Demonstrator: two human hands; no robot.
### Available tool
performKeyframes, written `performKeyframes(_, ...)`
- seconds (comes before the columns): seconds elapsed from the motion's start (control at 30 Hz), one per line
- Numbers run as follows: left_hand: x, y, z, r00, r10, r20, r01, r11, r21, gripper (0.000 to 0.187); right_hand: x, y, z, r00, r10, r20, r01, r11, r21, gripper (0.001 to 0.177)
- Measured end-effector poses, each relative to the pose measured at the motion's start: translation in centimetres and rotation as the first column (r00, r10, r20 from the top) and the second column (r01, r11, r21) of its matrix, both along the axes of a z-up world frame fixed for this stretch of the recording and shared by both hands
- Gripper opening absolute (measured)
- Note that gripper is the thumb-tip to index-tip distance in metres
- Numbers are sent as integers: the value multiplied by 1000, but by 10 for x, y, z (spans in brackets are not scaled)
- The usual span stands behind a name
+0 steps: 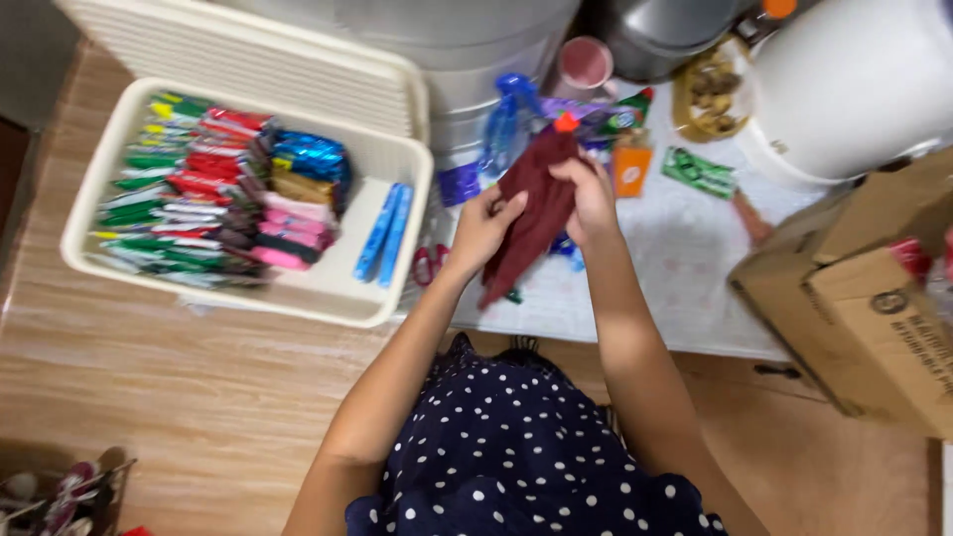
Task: The person wipes various laundry detergent bottles and packets with a red cloth and places them into a white plastic basket. The person handles items one at a time, including liquid detergents, fabric softeners, and small sachets, arranging them inside the basket.
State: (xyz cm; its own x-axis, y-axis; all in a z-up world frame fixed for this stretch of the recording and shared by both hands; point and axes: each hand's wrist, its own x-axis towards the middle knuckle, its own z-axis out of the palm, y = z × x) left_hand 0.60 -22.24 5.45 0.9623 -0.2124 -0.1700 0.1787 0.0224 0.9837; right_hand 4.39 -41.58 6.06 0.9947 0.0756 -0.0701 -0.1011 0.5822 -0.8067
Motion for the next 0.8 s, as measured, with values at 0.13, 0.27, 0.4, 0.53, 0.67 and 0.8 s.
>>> performKeyframes(0.13,5,-53,-12,988,126,-88,-152,895,-420,40,-33,-55,20,973,162,-165,-142,982,128,45)
performKeyframes(0.27,6,-84,28,921,-62,-385,-224,723,-653,32,-70,-82,6,987,155,-38,-122,885,448,64)
performKeyframes(0.4,12,-145,-50,959,156,236,-220,937,271,36,-95,-129,-34,992,90,86,-124,801,586,67)
performKeyframes(0.53,32,-166,-70,932,361,-32,-348,916,198,48,-108,-161,-53,996,82,42,-91,805,586,68)
performKeyframes(0.67,42,-178,-178,924,272,270,-380,737,559,45,-132,-187,-67,997,68,-44,-30,815,579,69)
performKeyframes(0.8,34,-189,-141,957,237,165,-269,524,808,63,-127,-206,-62,996,44,-76,7,824,567,70)
